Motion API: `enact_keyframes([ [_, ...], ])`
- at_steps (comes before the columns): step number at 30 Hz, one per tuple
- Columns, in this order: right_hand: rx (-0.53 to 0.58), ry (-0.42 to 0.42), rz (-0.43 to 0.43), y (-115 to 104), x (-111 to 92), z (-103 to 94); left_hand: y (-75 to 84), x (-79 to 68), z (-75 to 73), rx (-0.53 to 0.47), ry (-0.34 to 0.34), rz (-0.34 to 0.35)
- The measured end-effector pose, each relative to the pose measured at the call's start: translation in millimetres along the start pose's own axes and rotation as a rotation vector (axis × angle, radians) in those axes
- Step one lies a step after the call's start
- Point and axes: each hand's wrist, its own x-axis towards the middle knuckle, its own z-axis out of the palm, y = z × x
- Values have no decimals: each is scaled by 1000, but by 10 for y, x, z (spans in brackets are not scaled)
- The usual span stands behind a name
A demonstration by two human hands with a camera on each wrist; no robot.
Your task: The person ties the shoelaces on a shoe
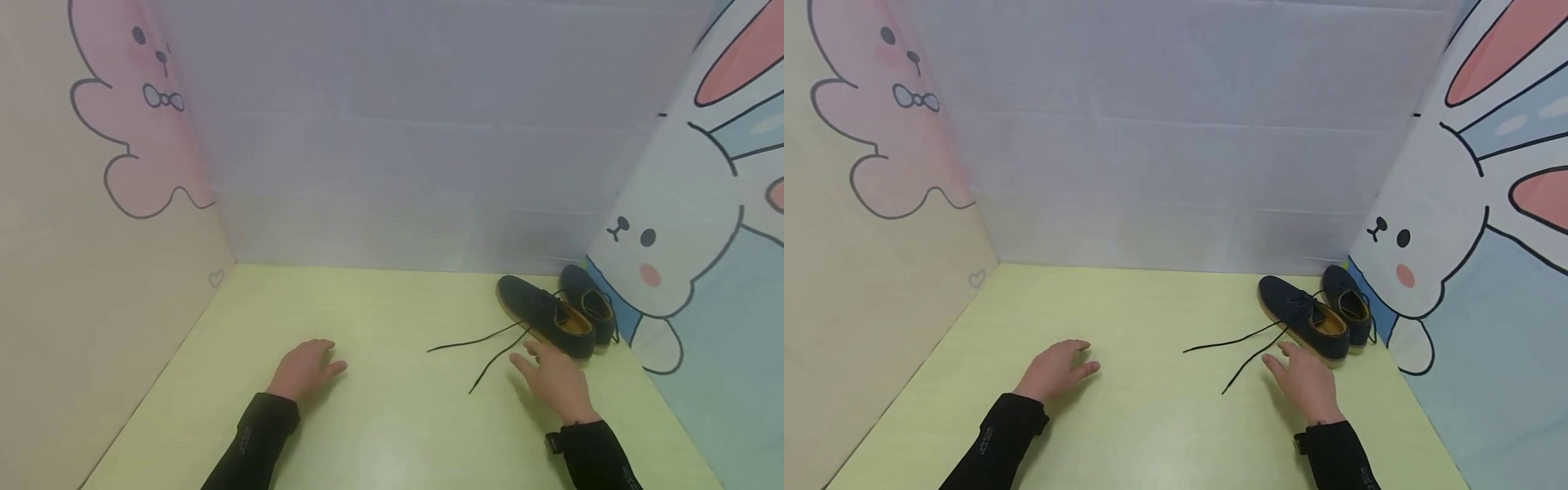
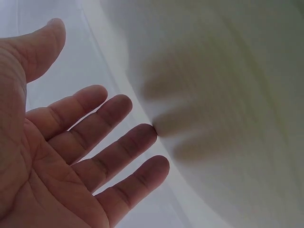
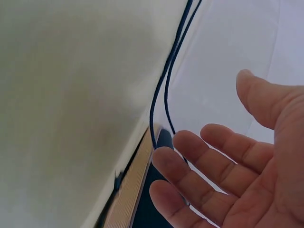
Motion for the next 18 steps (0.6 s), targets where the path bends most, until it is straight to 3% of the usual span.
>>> enact_keyframes([
  [10,-20,233,138,416,117,-292,42,-15,-28,8,-27,-12],
  [18,-14,258,240,485,155,-331,64,-40,-30,-6,-32,-29],
])
